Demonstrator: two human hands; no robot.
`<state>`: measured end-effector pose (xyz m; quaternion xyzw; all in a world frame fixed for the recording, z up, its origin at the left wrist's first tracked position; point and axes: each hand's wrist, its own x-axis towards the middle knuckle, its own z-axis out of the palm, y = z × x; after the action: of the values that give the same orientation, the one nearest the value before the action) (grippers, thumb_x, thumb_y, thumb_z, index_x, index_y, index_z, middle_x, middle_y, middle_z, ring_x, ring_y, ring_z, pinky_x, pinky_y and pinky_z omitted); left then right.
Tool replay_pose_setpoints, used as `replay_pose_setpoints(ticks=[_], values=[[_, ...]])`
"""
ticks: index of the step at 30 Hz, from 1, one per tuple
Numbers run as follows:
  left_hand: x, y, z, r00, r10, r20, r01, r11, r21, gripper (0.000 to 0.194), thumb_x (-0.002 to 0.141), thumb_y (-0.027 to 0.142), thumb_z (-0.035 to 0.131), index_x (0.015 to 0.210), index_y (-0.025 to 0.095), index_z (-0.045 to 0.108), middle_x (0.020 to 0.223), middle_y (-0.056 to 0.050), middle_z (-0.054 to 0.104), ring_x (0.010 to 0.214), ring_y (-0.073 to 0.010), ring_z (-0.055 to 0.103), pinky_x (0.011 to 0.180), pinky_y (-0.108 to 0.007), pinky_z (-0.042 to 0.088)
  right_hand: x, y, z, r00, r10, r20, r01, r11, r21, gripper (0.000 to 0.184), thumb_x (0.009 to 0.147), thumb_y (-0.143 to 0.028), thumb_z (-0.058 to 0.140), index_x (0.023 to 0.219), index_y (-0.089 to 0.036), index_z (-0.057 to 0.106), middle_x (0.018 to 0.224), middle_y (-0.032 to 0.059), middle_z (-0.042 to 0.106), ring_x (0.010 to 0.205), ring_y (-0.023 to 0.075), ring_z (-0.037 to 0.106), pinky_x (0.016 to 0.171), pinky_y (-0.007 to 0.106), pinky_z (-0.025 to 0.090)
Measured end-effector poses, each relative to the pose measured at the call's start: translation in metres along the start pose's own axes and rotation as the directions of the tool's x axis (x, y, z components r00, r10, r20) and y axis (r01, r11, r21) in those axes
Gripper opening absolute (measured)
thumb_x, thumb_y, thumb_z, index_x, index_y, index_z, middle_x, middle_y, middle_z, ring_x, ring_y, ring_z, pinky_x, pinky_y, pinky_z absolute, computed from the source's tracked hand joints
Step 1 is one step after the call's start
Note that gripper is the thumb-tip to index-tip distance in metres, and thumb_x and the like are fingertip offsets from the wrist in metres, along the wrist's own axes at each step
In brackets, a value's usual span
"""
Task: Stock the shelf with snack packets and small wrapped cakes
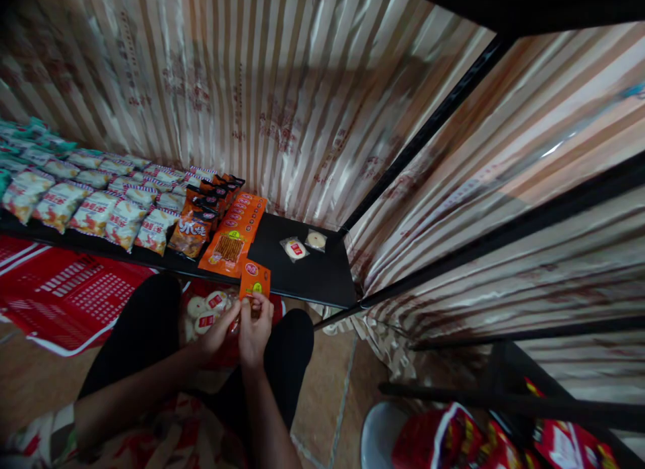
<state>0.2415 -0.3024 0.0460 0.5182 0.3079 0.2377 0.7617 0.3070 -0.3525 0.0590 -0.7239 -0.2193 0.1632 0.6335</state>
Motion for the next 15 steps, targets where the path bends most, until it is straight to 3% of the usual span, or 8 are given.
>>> replay_pose_setpoints(ticks=[4, 9, 15], values=[[-0.001, 0.009, -0.006, 1.000, -0.010, -0.008, 0.011, 0.997, 0.078, 0.047, 0.074, 0.052, 0.056, 0.104, 0.017, 0.065, 0.117, -0.009, 0.064, 0.119, -0.0255, 0.050, 0.106, -0.038, 0.034, -0.003, 0.009, 0.004, 0.997, -0.069, 0.014, 0.070, 0.996, -0.047, 0.029, 0.078, -0.038, 0.053, 0.099, -0.019, 0.062, 0.097, 0.0063, 0.060, 0.085, 0.0175, 0.057, 0.082, 0.033, 0.046], [0.006, 0.014, -0.016, 0.990, -0.124, -0.060, 0.121, 0.991, -0.060, 0.046, 0.066, 0.049, 0.065, 0.096, 0.014, 0.065, 0.100, -0.009, 0.070, 0.099, -0.0257, 0.062, 0.089, -0.036, 0.047, -0.003, 0.013, 0.004, 0.995, -0.042, 0.095, 0.040, 0.999, 0.025, 0.024, 0.078, -0.036, 0.055, 0.095, -0.022, 0.065, 0.097, 0.0050, 0.064, 0.090, 0.0178, 0.057, 0.085, 0.031, 0.045], [0.007, 0.024, -0.027, 0.973, -0.196, -0.125, 0.176, 0.972, -0.156, 0.042, 0.064, 0.044, 0.070, 0.093, 0.014, 0.067, 0.086, -0.006, 0.072, 0.090, -0.0263, 0.065, 0.077, -0.033, 0.051, 0.007, 0.026, 0.001, 0.993, 0.079, -0.086, -0.066, 0.988, 0.137, 0.036, 0.071, -0.038, 0.063, 0.101, -0.019, 0.060, 0.096, 0.0051, 0.062, 0.084, 0.0157, 0.058, 0.076, 0.027, 0.047]])
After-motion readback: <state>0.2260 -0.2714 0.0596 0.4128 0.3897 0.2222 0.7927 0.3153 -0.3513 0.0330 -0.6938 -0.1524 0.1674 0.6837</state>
